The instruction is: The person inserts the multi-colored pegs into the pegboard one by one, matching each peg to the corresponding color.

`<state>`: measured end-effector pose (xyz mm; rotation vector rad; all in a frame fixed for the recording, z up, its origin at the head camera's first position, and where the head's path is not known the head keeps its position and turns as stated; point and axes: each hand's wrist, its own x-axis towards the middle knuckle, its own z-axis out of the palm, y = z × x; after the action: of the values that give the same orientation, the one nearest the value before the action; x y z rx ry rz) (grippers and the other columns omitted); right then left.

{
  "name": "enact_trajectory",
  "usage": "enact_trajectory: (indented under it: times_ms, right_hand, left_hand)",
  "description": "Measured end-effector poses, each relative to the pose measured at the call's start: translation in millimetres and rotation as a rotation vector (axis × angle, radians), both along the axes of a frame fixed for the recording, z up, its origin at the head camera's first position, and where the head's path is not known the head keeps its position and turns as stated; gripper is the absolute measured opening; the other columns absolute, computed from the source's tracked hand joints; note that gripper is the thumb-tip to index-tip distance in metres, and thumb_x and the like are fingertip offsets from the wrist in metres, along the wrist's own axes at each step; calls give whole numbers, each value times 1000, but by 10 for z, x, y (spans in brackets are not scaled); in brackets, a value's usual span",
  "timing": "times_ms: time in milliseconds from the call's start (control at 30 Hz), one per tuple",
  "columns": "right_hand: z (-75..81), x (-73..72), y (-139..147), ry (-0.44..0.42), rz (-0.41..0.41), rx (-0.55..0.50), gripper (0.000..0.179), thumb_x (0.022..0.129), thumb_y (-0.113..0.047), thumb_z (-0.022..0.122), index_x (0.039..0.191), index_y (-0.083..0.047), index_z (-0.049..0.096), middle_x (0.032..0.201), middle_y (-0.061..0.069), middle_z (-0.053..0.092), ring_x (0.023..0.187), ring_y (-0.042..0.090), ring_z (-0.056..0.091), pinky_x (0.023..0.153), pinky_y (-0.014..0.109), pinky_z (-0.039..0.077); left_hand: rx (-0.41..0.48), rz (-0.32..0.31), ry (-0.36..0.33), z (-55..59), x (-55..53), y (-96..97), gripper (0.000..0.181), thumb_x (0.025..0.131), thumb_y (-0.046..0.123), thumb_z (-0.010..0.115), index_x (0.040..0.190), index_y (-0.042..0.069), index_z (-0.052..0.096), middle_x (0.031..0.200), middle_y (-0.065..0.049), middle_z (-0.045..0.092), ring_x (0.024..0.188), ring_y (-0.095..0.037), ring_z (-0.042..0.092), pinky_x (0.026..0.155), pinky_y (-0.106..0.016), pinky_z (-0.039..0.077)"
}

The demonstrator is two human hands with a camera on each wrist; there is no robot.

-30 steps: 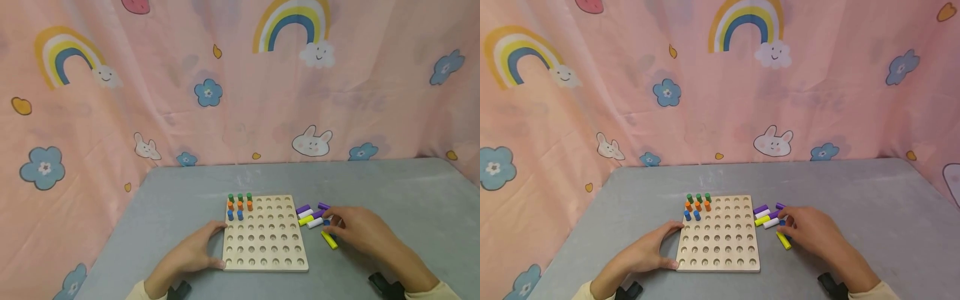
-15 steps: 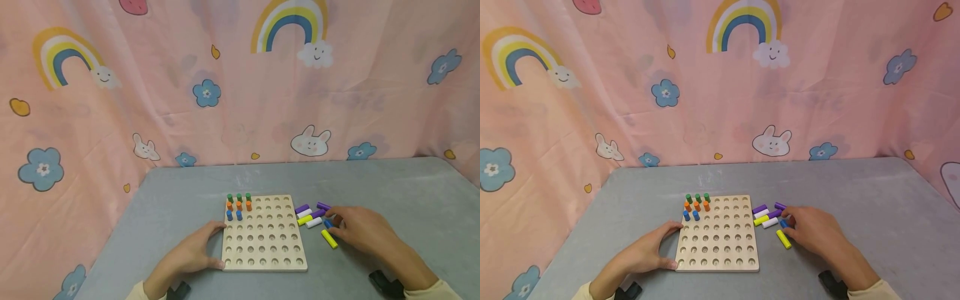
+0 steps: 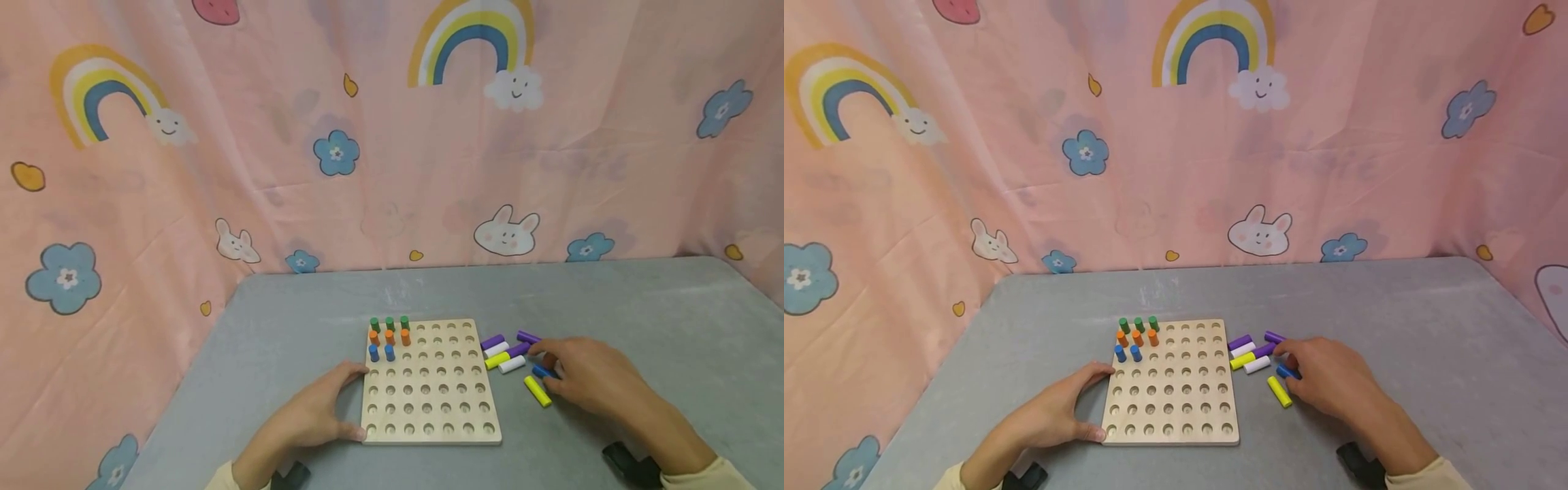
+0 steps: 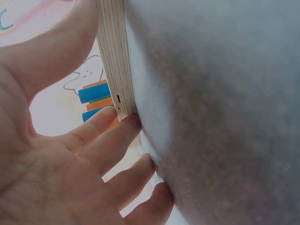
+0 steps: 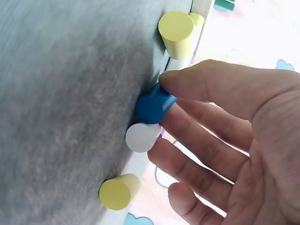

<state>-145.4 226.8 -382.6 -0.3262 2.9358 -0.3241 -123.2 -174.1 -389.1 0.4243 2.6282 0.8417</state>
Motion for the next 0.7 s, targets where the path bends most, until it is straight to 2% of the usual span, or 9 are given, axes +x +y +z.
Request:
enact_trajectory:
  times_ms: [200,467,700]
  right_hand:
    - [21,0,10,2,0,-39,40,79,-20,79,117,-18,70,90,-6,69,78,11,60,69,42,54]
    - [48,15,68,14,39,-120,40,85,-18,75,124,-15,68,96,-5,69,80,10,57,66,33,50]
    - [80,12,92,18,27,-167,28,87,-18,75,114,-14,71,95,-2,69,82,13,61,66,36,53]
  left_hand:
    - [3,1,-13,-5,3,-2,91,64,33,92,142,22,46,152,-6,50,145,-37,38,116,-60,31]
    - [-3,1,-13,-5,-1,-2,92,63,34,92,141,22,46,152,-5,50,145,-37,39,116,-61,31]
    - [6,-1,-13,-11,-1,-1,91,64,33,92,142,22,46,151,-6,51,145,-37,39,116,-61,31]
